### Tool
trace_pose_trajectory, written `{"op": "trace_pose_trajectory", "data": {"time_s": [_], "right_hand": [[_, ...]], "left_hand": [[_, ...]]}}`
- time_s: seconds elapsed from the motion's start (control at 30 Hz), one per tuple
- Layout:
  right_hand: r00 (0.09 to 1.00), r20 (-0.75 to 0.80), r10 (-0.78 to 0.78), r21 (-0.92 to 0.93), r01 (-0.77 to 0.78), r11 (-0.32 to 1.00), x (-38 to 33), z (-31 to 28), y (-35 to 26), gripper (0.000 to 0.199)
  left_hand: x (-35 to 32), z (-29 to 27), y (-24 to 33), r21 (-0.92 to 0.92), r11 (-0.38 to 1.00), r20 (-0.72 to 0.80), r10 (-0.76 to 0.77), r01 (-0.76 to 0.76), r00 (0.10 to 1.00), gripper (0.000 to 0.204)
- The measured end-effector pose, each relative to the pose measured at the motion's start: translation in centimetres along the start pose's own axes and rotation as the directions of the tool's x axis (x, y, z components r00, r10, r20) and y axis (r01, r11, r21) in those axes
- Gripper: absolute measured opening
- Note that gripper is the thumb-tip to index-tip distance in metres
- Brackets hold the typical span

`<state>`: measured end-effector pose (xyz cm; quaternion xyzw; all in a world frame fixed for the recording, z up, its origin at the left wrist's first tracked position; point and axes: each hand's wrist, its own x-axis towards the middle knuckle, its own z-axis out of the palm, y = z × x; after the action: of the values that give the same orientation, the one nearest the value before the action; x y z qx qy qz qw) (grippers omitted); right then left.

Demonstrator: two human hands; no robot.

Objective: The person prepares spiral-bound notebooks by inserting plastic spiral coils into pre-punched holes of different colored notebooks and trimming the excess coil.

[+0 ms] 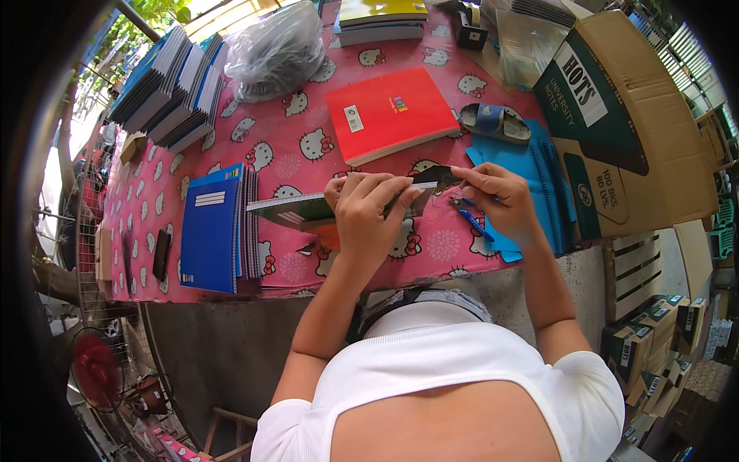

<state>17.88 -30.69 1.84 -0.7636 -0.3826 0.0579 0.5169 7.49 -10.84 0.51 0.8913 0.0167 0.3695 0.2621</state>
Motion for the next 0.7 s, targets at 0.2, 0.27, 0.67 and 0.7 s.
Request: {"op": "trace_pose_trajectory", "data": {"time_s": [0.2,0.27,0.67,0.7], "right_hand": [[0.988,-0.094,-0.120,-0.101,0.110,0.989,1.2,1.0,-0.8,0.029],[0.989,-0.085,-0.120,-0.097,0.112,0.989,1.7,0.9,-0.6,0.031],[0.990,0.117,-0.077,0.079,0.068,0.995,3.4,0.6,-0.7,0.022],[0.975,0.223,0.015,0.109,-0.040,0.993,3.7,0.0,-0.5,0.022]], "left_hand": [[0.0,-0.1,0.5,0.014,0.999,-0.014,-0.030,0.030,0.999,0.017],[-0.1,-0.1,0.4,0.010,1.000,-0.019,-0.029,0.030,0.999,0.017],[-0.3,0.2,0.0,-0.016,1.000,-0.032,-0.015,0.015,0.999,0.018],[-0.3,0.2,0.2,0.008,1.000,-0.032,-0.019,0.020,0.999,0.018]]}}
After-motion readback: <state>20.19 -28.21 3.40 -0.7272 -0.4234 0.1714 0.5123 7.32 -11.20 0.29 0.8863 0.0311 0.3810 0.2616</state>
